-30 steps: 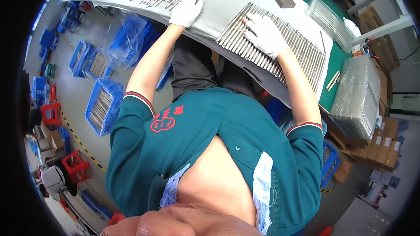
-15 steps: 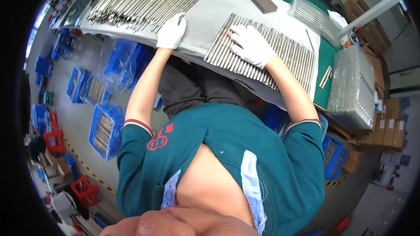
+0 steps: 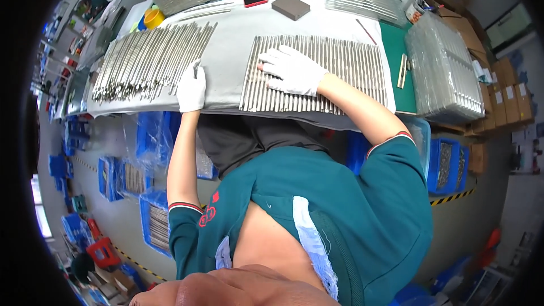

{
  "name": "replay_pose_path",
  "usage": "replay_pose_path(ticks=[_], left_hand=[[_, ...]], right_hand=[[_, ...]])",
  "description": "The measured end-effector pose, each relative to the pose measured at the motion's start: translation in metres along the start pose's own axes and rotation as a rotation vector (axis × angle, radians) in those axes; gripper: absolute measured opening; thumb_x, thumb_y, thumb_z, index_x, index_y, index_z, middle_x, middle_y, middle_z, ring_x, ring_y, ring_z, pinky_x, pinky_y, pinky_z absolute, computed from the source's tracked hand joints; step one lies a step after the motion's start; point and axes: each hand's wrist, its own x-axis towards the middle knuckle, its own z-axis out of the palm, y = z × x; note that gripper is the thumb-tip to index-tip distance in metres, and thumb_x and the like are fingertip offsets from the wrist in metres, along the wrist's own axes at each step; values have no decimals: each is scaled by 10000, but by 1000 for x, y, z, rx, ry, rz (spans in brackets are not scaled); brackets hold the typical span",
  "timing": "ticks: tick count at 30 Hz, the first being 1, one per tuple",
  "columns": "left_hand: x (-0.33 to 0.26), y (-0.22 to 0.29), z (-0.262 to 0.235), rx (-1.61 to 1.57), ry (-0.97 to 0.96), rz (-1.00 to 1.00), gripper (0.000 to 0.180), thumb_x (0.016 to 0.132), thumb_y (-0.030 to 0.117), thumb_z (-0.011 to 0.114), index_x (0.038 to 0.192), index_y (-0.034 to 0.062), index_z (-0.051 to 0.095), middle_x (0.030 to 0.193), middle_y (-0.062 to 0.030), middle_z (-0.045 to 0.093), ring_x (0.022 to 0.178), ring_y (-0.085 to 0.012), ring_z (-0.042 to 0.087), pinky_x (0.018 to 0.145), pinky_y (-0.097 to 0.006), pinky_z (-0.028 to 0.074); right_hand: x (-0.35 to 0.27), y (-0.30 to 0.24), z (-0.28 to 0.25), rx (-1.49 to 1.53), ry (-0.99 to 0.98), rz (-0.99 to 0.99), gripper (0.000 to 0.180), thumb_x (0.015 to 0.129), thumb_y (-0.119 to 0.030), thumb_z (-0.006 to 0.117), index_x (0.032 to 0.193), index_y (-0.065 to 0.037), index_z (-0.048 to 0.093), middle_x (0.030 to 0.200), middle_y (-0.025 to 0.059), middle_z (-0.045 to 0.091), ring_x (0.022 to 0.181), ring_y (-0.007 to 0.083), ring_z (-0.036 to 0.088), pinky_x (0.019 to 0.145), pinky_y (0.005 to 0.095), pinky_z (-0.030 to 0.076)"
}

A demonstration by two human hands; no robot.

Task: Aligning and sanding the ends of metal rods on a factory workbench.

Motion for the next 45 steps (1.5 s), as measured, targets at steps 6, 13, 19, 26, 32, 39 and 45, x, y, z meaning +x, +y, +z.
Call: replay_pose_path(ticks=[6, 13, 19, 26, 32, 39, 45], left_hand=[[-1, -2, 0, 81, -15, -38, 285, 916, 247, 556, 1134, 96, 662, 1000, -156, 691, 909, -328, 655, 812, -402, 509], [8, 1, 0, 47, 5, -35, 292, 912, 277, 550, 1119, 109, 667, 979, -157, 692, 890, -338, 658, 798, -427, 512], [4, -2, 4, 36, 27, -70, 253, 902, 266, 565, 1079, 128, 683, 967, -133, 699, 870, -329, 662, 782, -414, 519], [-2, -3, 1, -4, 38, -13, 260, 902, 236, 577, 1105, 105, 673, 998, -122, 699, 895, -311, 662, 806, -396, 515], [1, 4, -5, 36, -30, -68, 278, 917, 248, 556, 1126, 94, 657, 1015, -136, 692, 919, -317, 654, 813, -399, 510], [4, -3, -2, 60, -46, -36, 283, 945, 244, 521, 1123, 71, 659, 1037, -159, 683, 952, -324, 646, 845, -388, 502], [5, -3, -1, 45, -67, -34, 294, 956, 223, 498, 1127, 46, 659, 1069, -167, 677, 994, -330, 634, 880, -384, 490]], right_hand=[[-1, -3, 4, 37, 110, -28, 517, 927, -363, 514, 1313, -18, 529, 1384, 180, 473, 1317, 310, 405, 1124, 428, 270], [4, 3, 4, -58, 159, -64, 496, 961, -414, 452, 1264, -36, 557, 1336, 145, 512, 1214, 274, 472, 1025, 387, 357], [2, 0, 4, -85, 134, -50, 524, 962, -419, 445, 1304, -31, 527, 1374, 148, 484, 1223, 288, 457, 1048, 386, 330], [2, -4, 0, 18, 48, -9, 521, 913, -353, 525, 1320, -29, 518, 1396, 167, 462, 1323, 305, 404, 1136, 428, 262], [4, -7, -8, 57, 20, 14, 528, 925, -370, 522, 1310, -8, 523, 1393, 180, 466, 1292, 316, 428, 1119, 417, 286], [-12, -20, -15, -42, 294, -32, 514, 890, -356, 577, 1286, -33, 532, 1314, 163, 506, 1173, 312, 491, 1055, 402, 349], [-57, -19, -32, -36, 283, 109, 545, 861, -331, 618, 1303, -26, 525, 1352, 162, 504, 1258, 312, 455, 1089, 421, 315]])
